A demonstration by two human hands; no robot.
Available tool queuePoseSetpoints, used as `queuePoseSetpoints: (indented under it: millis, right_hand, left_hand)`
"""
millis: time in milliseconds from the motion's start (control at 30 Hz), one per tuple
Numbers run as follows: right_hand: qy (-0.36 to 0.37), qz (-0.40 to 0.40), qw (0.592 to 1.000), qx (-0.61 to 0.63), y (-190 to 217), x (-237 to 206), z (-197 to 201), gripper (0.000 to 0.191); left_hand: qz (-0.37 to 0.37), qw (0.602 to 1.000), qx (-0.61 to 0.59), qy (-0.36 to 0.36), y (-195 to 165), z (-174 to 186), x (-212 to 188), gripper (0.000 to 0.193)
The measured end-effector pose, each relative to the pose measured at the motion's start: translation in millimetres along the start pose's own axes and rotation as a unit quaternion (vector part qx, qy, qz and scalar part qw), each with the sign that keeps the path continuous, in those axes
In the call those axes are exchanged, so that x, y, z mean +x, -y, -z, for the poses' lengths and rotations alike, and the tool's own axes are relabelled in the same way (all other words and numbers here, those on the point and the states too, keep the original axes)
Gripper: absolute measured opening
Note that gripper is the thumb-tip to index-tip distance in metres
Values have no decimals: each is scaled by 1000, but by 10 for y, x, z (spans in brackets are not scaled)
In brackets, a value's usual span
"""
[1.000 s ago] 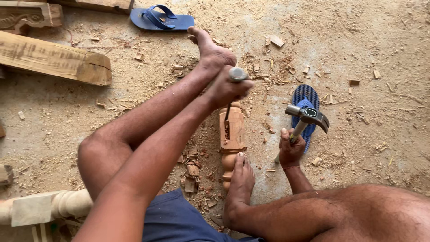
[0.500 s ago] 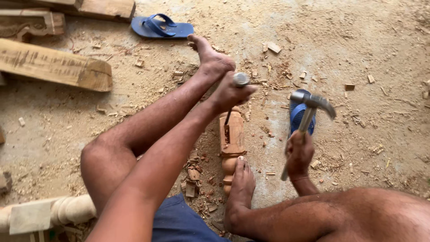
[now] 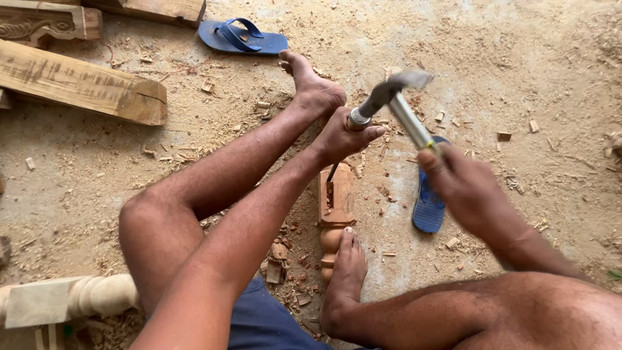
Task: The person sits on the ground holding a turned wooden baluster between their feet and lap, and cuts a rectangular mortise in it. They hold a chisel in the recess with one hand and repeatedly strike it with a claw hammer, repositioning the chisel to deepen and widen the slot, with wood chips accumulating around the work.
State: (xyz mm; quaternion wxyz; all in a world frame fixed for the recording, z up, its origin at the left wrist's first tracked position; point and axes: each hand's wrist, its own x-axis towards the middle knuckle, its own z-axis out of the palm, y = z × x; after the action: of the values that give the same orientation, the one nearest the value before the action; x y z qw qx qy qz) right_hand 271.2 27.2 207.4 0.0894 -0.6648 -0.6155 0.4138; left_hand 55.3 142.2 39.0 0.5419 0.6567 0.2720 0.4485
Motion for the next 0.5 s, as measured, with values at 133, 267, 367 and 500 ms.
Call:
queuePoseSetpoints:
  millis: [133, 267, 367, 500]
  right_hand:
    - [-121, 264, 927, 238, 200, -79, 345, 34]
    - [-183, 340, 847, 366, 34, 162, 259, 43]
    - [10, -51, 990, -135, -190, 350, 67, 27]
    - [24, -46, 999, -8, -281, 317, 26, 41]
  left_hand:
    - [11, 999, 32, -17, 64, 23, 34, 35]
    - [26, 1000, 3, -16, 97, 30, 36, 32]
    - [65, 997, -39, -30, 95, 13, 33, 25]
    - [55, 998, -25, -29, 105, -5, 37, 31]
